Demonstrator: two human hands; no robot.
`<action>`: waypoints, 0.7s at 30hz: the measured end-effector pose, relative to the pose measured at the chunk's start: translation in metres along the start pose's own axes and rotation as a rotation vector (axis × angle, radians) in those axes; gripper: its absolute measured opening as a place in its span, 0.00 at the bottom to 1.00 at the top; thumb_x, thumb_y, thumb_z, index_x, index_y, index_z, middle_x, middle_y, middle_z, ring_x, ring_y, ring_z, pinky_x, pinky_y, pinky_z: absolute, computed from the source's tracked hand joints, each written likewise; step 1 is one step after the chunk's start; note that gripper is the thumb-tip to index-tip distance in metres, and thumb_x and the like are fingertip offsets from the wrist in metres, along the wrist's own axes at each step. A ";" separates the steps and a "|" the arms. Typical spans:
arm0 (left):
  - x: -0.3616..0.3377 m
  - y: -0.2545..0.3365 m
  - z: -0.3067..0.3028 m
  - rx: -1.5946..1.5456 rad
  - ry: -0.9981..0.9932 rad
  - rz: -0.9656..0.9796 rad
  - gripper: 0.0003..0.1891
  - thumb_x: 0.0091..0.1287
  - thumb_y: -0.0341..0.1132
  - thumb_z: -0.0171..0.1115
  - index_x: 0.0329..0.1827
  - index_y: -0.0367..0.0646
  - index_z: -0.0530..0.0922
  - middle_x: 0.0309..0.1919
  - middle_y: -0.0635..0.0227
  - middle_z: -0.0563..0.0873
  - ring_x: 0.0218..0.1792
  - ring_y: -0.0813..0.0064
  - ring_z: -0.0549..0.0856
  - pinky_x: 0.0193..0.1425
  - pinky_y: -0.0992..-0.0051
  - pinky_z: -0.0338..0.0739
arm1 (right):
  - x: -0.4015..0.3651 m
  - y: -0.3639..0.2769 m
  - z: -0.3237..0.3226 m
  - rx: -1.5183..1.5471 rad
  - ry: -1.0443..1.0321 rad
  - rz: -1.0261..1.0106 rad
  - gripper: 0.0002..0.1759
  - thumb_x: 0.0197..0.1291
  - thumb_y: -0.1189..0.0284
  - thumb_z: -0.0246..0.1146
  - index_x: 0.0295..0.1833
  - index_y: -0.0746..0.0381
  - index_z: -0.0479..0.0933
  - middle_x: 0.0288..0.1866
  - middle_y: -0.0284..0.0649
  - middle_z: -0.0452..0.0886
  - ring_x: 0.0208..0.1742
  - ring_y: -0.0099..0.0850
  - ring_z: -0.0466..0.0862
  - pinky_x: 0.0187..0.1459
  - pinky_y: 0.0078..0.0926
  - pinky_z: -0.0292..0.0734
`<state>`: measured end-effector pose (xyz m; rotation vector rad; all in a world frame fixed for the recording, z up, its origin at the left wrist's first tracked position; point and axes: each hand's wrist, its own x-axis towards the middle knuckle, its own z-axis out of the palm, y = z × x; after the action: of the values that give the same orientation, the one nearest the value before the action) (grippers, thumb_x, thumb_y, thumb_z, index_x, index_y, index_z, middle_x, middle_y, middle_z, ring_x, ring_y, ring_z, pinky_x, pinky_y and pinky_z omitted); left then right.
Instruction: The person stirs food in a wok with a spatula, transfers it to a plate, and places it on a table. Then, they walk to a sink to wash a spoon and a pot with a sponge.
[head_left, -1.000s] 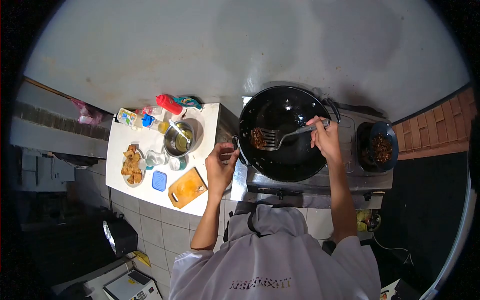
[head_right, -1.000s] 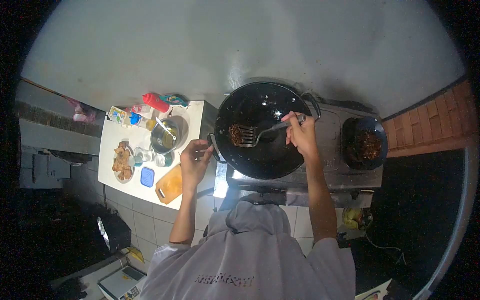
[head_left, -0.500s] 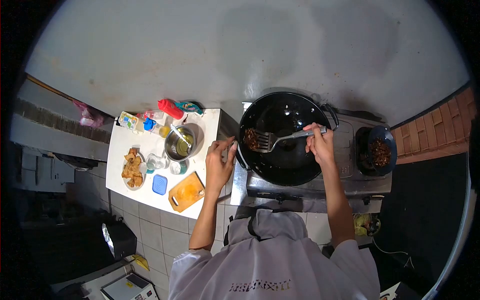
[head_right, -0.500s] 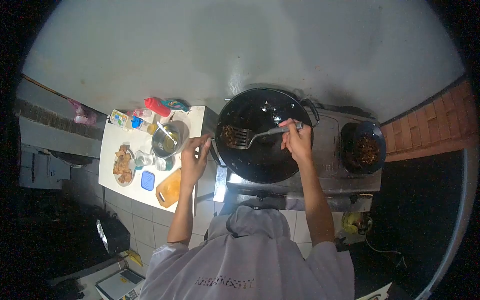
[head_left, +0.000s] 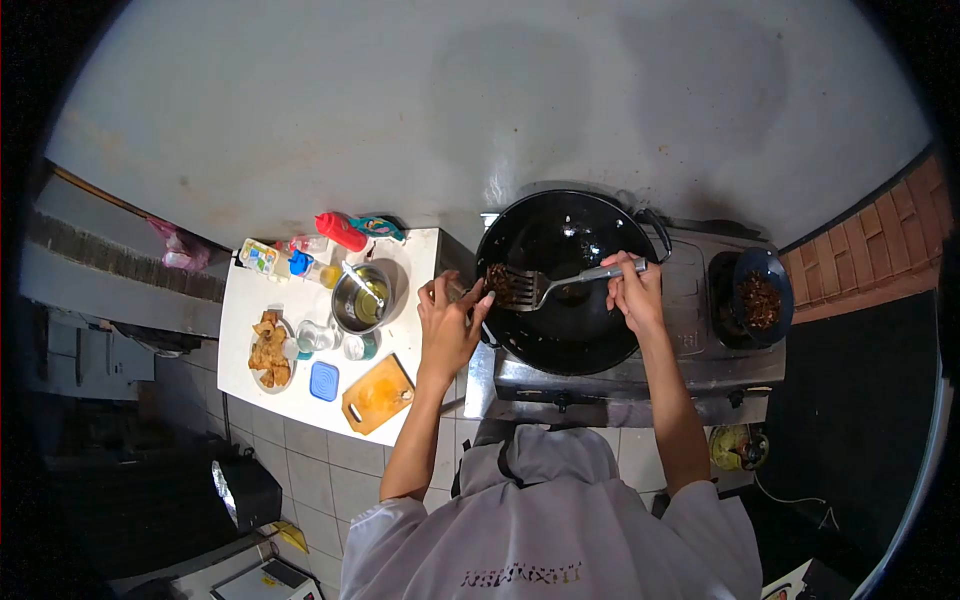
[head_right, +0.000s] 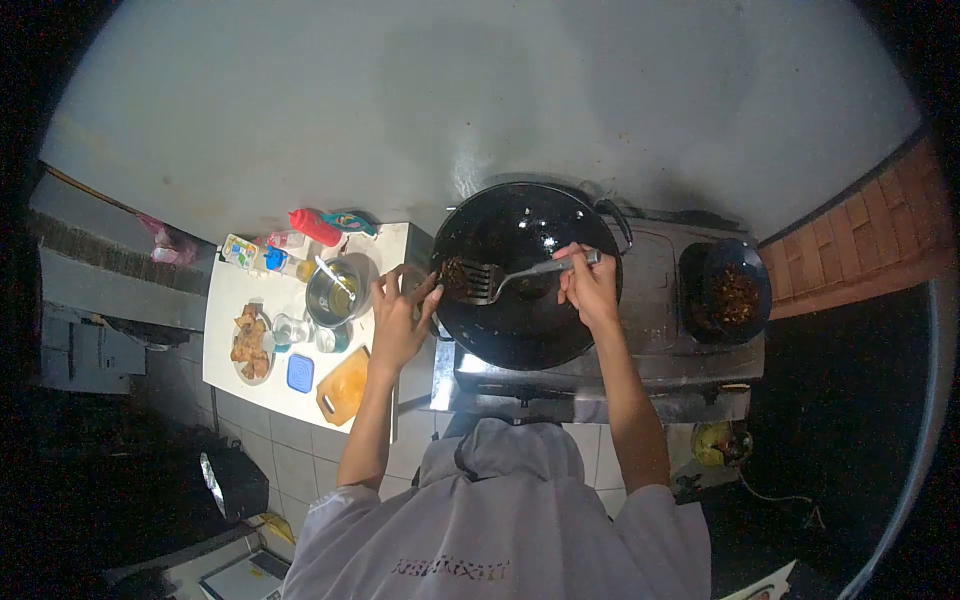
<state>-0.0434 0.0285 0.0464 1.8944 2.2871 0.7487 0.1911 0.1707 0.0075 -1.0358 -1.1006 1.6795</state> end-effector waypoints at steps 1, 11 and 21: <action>0.000 0.002 0.000 0.025 -0.011 -0.010 0.17 0.65 0.44 0.55 0.50 0.44 0.81 0.54 0.55 0.71 0.54 0.53 0.65 0.58 0.58 0.61 | 0.000 0.003 -0.001 -0.002 -0.002 -0.005 0.18 0.69 0.65 0.50 0.35 0.69 0.76 0.11 0.35 0.68 0.05 0.17 0.59 0.10 0.20 0.64; 0.012 0.009 -0.003 0.141 -0.016 0.007 0.23 0.59 0.56 0.59 0.49 0.49 0.83 0.57 0.57 0.67 0.56 0.52 0.63 0.61 0.55 0.57 | -0.004 -0.001 -0.001 0.011 -0.008 0.003 0.17 0.69 0.67 0.49 0.35 0.69 0.75 0.12 0.35 0.68 0.05 0.17 0.59 0.10 0.20 0.65; 0.032 0.011 0.004 0.219 -0.045 0.032 0.28 0.53 0.63 0.59 0.41 0.49 0.85 0.56 0.53 0.68 0.57 0.53 0.62 0.58 0.56 0.56 | -0.003 -0.003 0.000 0.001 -0.028 -0.002 0.17 0.69 0.67 0.49 0.35 0.69 0.75 0.12 0.35 0.68 0.05 0.18 0.60 0.10 0.21 0.65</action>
<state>-0.0397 0.0615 0.0557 2.0178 2.4021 0.4693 0.1929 0.1683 0.0111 -1.0128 -1.1185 1.6975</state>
